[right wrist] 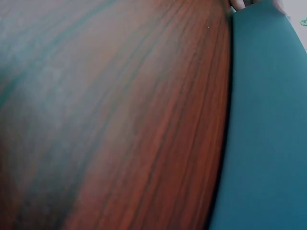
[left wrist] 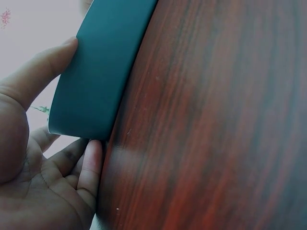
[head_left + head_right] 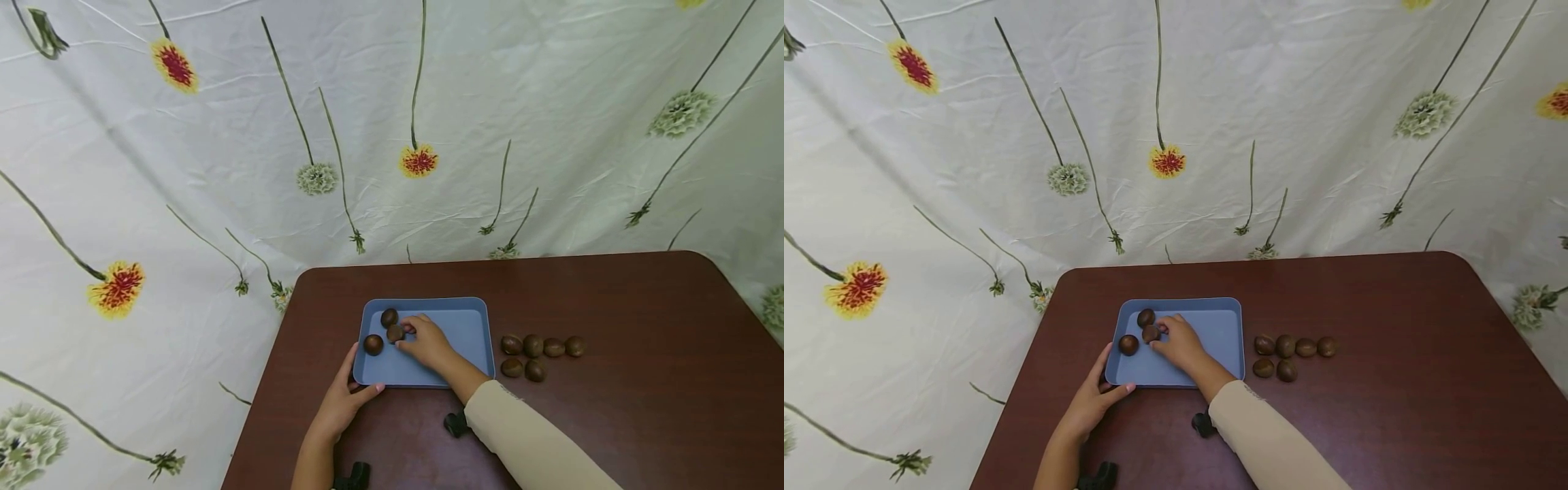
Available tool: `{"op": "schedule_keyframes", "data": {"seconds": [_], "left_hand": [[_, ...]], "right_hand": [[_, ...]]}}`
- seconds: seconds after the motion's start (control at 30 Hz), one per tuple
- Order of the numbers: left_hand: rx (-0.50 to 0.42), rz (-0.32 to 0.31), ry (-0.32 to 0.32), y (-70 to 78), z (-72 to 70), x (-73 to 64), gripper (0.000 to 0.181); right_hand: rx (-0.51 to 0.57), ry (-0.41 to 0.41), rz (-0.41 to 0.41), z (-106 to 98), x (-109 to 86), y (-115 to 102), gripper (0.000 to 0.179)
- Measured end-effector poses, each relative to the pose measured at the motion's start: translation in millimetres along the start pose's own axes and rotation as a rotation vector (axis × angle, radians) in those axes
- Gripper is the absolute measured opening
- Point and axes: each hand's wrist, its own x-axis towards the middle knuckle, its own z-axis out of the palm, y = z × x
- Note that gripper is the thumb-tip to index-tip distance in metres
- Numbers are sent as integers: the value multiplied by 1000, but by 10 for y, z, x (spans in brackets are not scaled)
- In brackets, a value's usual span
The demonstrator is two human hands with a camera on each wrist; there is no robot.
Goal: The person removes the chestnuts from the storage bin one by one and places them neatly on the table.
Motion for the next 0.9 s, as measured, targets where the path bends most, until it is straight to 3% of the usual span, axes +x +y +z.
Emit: {"op": "schedule_keyframes", "data": {"seconds": [0.5,0.9], "left_hand": [[9,0,2,-2,-1,16,103],[7,4,3,-5,-3,10,102]], "right_hand": [[-100,-3,40,78,53,-17,43],[-97,-4,42,87,43,-24,41]]}}
